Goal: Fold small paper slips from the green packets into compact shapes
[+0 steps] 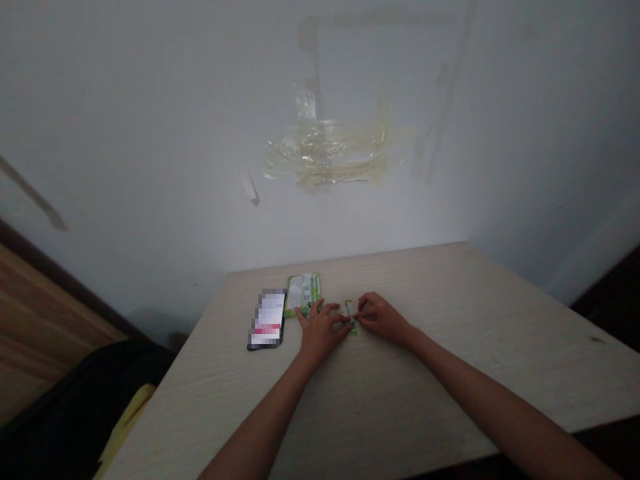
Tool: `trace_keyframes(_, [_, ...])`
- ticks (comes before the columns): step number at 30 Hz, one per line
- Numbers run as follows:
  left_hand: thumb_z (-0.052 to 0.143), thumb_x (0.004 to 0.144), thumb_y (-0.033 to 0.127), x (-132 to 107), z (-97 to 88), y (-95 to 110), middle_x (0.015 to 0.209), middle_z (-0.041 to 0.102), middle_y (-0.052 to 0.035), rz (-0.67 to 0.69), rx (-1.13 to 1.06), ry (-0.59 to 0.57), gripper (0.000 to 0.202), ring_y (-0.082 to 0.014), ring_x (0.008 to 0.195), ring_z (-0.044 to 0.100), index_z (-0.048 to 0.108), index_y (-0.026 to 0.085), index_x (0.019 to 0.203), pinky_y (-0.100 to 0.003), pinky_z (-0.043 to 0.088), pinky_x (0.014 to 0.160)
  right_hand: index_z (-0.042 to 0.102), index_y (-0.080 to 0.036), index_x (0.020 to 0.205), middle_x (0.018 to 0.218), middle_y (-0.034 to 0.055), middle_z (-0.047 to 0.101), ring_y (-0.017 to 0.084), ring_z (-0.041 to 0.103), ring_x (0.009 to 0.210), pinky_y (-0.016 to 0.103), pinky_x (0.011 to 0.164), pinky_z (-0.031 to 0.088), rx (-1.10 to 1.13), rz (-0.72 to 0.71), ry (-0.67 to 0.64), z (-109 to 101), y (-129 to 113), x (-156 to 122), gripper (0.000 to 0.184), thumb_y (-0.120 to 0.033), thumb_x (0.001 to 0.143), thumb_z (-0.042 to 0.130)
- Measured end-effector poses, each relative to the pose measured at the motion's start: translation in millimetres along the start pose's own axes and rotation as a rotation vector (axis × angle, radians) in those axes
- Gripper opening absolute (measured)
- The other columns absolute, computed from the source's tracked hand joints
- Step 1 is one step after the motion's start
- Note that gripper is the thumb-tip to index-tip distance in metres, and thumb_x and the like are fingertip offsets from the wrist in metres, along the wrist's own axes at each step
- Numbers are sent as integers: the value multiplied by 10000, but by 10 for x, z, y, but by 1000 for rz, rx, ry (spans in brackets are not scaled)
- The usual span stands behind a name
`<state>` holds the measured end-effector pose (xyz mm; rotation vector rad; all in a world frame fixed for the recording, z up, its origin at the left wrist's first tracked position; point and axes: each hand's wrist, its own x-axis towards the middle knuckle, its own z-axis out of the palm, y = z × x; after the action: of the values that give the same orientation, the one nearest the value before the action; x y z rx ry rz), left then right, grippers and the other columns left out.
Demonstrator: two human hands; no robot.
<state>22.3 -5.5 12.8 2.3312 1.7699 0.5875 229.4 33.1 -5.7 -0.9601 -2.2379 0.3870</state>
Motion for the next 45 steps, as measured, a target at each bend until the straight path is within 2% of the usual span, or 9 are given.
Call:
trace_keyframes(10, [643,806,483,3,50,-41,1280,596,51,17,-9,28,174,-322,1346,315,704,447,965,-762,-86,1014,769,-231,834,907,58,625,193,553,944,335,869,455,52,-85,-36,-68,-95,-52,147,-138,764,678])
trace_keyframes(24, [639,814,473,-3,52,-39,1284,592,48,22,24,31,159,-320,1348,316,710,426,949,-763,-55,1024,763,-222,837,954,60,622,187,549,997,346,899,455,248,-120,-156,-90,-71,-113,74,-233,794,704])
trace_keyframes(31, [652,801,478,6,84,-65,1273,596,63,29,18,46,150,-331,1346,317,708,438,934,-780,-58,1007,759,-224,807,901,47,608,177,554,971,332,889,451,247,-127,-168,-118,-95,-107,85,-274,814,692])
trace_keyframes(39, [633,809,495,12,81,-62,1277,594,62,24,3,36,160,-336,1347,311,707,443,941,-777,-60,1009,763,-228,830,952,56,614,183,550,984,339,894,450,265,-128,-185,-115,-103,-115,99,-303,810,701])
trace_keyframes(45, [634,815,482,-1,64,-43,1275,600,56,25,7,42,155,-325,1342,322,707,440,945,-770,-57,1016,760,-225,891,996,64,601,177,558,977,332,886,454,294,-77,-153,-97,-45,-119,119,-288,818,690])
